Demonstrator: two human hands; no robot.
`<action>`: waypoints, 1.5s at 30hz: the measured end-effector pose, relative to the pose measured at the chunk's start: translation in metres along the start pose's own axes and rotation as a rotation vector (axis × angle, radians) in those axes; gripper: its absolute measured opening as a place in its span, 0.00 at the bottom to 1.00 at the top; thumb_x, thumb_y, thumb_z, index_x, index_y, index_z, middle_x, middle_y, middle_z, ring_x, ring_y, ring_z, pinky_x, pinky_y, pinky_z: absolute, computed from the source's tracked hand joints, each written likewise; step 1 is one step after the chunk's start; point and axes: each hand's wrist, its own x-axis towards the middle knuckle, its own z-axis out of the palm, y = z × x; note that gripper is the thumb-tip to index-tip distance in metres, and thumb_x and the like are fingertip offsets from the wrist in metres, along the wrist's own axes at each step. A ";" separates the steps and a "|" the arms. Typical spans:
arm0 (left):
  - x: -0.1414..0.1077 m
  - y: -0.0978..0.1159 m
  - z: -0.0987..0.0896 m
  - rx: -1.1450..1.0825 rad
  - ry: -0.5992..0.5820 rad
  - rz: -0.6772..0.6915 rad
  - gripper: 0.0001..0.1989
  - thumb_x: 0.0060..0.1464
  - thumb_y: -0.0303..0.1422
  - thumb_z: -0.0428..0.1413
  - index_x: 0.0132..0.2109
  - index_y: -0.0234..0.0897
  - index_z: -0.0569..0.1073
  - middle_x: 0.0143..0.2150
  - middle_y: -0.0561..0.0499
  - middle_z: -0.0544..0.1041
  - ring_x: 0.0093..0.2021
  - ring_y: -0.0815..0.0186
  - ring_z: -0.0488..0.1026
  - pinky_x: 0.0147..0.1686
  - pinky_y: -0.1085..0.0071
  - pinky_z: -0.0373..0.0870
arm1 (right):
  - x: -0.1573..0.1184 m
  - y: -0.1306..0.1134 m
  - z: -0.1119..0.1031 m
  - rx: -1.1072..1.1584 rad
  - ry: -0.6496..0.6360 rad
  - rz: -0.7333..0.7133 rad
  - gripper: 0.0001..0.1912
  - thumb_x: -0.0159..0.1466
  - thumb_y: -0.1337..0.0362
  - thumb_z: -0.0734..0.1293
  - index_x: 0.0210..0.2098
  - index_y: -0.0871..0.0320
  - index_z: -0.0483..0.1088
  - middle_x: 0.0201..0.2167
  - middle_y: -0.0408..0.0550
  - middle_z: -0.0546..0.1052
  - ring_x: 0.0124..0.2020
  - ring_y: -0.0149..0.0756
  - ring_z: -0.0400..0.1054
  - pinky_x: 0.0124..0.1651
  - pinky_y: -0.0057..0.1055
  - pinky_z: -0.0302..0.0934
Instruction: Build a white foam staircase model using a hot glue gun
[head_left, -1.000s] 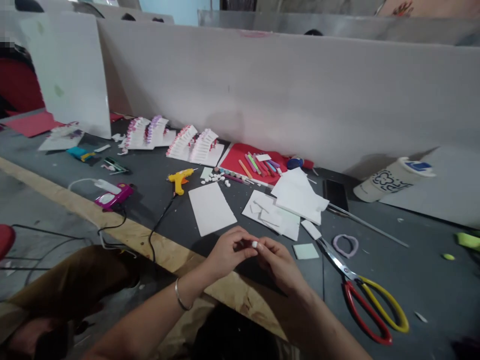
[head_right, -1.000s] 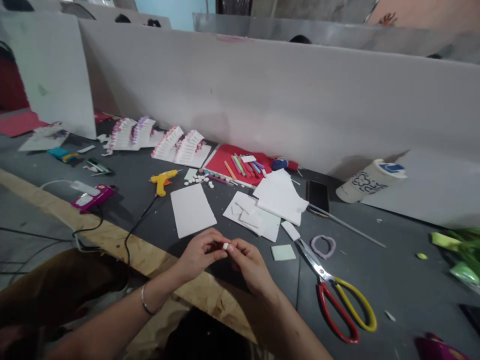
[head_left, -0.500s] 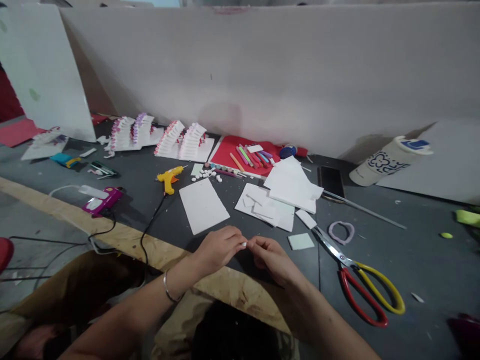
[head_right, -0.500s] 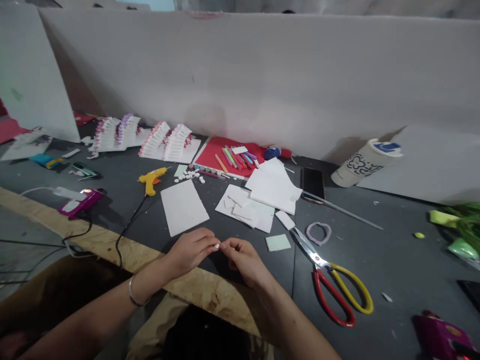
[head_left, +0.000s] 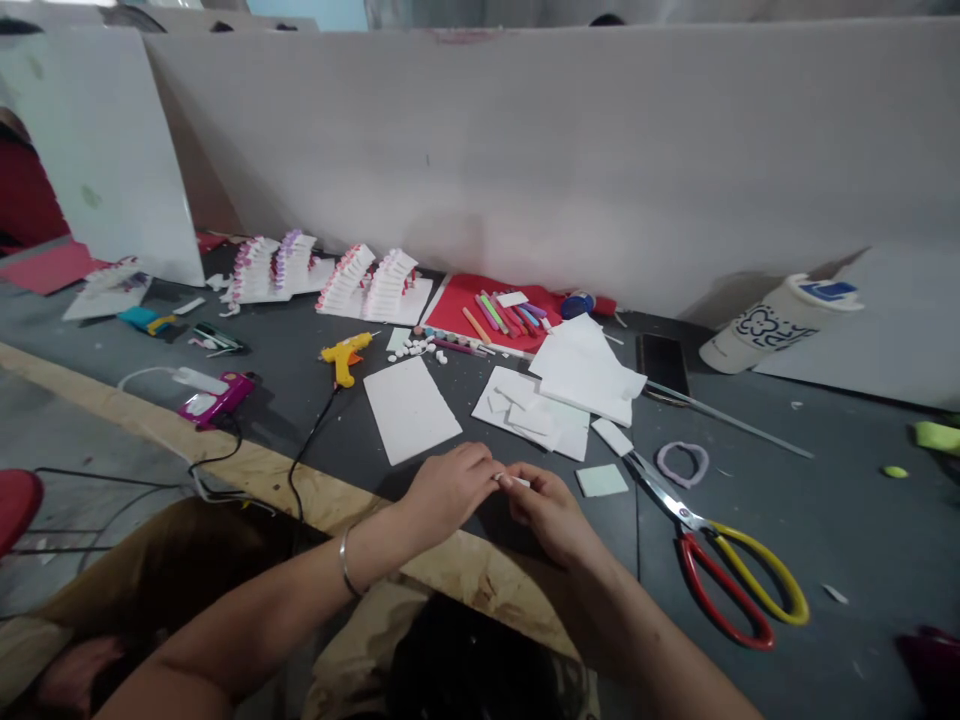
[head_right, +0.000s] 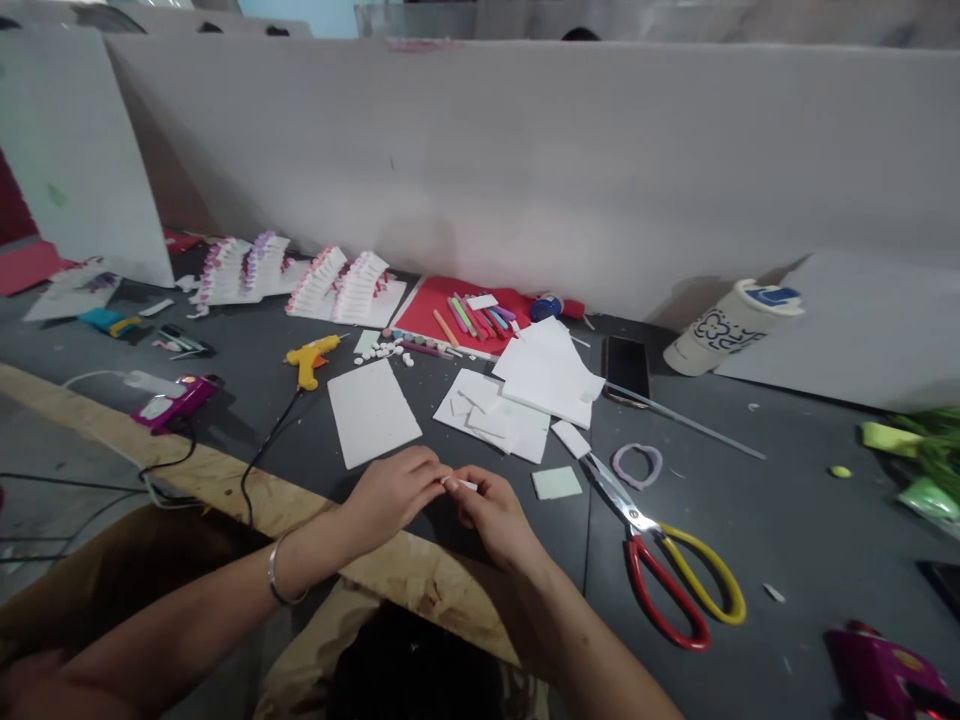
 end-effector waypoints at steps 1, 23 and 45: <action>-0.002 -0.004 0.001 -0.155 0.057 -0.036 0.06 0.61 0.28 0.56 0.44 0.35 0.75 0.38 0.49 0.74 0.38 0.66 0.73 0.34 0.72 0.71 | -0.001 -0.001 0.000 0.029 -0.034 0.010 0.24 0.49 0.45 0.76 0.26 0.59 0.70 0.14 0.33 0.58 0.16 0.22 0.46 0.20 0.25 0.39; -0.021 0.011 0.001 0.379 -0.119 0.089 0.07 0.63 0.25 0.50 0.40 0.32 0.72 0.36 0.46 0.74 0.39 0.61 0.70 0.26 0.69 0.66 | -0.006 0.019 0.004 -0.200 0.027 0.072 0.26 0.49 0.40 0.74 0.23 0.58 0.68 0.15 0.34 0.57 0.17 0.24 0.46 0.20 0.26 0.40; -0.011 -0.025 0.010 0.135 0.100 0.199 0.12 0.67 0.33 0.48 0.40 0.33 0.74 0.36 0.47 0.75 0.38 0.64 0.72 0.31 0.72 0.67 | -0.002 0.004 0.001 -0.024 -0.014 0.104 0.25 0.46 0.43 0.77 0.26 0.60 0.73 0.14 0.33 0.58 0.14 0.21 0.45 0.18 0.25 0.40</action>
